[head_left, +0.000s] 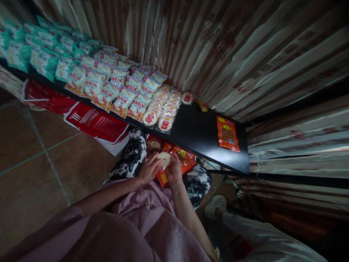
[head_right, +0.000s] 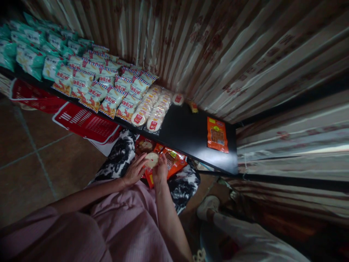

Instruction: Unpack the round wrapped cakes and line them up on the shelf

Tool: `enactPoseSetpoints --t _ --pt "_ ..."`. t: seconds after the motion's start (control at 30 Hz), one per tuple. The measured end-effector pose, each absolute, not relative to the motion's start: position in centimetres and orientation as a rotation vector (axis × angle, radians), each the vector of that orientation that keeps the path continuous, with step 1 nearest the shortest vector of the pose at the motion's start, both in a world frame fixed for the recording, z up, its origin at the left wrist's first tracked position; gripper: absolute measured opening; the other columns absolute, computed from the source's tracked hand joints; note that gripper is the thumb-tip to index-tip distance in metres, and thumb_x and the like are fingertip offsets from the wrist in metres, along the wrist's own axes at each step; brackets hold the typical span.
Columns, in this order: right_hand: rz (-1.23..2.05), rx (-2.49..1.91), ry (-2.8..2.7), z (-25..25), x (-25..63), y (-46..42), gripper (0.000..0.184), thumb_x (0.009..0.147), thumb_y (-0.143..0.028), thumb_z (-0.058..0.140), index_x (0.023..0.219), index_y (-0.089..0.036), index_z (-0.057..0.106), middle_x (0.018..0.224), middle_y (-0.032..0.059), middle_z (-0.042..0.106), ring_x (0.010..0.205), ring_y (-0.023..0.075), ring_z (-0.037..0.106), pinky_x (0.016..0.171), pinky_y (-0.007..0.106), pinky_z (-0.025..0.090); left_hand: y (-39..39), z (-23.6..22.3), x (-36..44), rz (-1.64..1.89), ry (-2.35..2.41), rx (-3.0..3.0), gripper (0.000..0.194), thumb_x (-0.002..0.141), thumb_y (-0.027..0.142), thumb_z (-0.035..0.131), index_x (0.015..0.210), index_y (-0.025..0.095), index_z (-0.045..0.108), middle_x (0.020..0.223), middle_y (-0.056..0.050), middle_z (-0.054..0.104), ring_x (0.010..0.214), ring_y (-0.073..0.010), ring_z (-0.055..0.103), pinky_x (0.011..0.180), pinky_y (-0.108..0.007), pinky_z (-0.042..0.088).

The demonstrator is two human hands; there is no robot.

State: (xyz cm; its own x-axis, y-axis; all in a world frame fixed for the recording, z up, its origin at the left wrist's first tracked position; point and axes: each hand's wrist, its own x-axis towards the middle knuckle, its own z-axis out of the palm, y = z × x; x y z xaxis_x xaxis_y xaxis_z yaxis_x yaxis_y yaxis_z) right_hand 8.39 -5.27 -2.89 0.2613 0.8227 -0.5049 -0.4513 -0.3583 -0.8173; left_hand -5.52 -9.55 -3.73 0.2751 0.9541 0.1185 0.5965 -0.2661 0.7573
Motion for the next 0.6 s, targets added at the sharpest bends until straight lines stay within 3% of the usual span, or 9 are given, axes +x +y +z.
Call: enactPoseSetpoints --t 0.2,0.3,0.4,0.6 --pt "1.444 -1.463 -0.230 -2.0 7.6 -5.5 0.030 0.065 -0.025 0.064 0.095 -0.023 0.062 0.082 -0.0011 0.069 0.067 0.0136 0.063 0.057 0.024 0.052 -9.2 -4.1 -5.7 0.886 1.475 1.843 0.032 0.095 0.027 0.036 0.119 0.020 0.056 0.132 -0.010 0.055 0.125 -0.0200 0.048 0.108 -0.042 0.036" --pt "1.414 -1.526 -0.325 -1.7 7.3 -5.8 0.026 0.067 -0.033 0.065 0.091 -0.023 0.064 0.092 0.0010 0.069 0.081 0.0160 0.064 0.063 0.025 0.053 -8.9 -4.8 -5.8 0.910 1.537 1.689 0.029 0.094 0.028 0.038 0.113 0.019 0.058 0.112 -0.009 0.066 0.109 -0.0192 0.059 0.099 -0.038 0.045" --pt "1.424 -1.542 -0.439 -1.5 7.2 -6.0 0.026 0.069 -0.039 0.065 0.089 -0.023 0.064 0.094 0.0010 0.069 0.089 0.0173 0.063 0.071 0.027 0.053 -8.6 -5.3 -5.8 0.958 1.571 1.521 0.027 0.094 0.030 0.039 0.106 0.018 0.059 0.105 -0.009 0.068 0.101 -0.0186 0.062 0.092 -0.035 0.048" --pt "1.427 -1.512 -0.476 -1.2 7.5 -6.4 0.029 0.064 -0.036 0.071 0.088 -0.021 0.065 0.082 -0.0003 0.070 0.071 0.0136 0.064 0.065 0.026 0.051 -8.1 -4.9 -5.9 0.976 1.591 1.296 0.026 0.092 0.034 0.041 0.096 0.017 0.061 0.096 -0.007 0.068 0.093 -0.0168 0.064 0.085 -0.029 0.050"
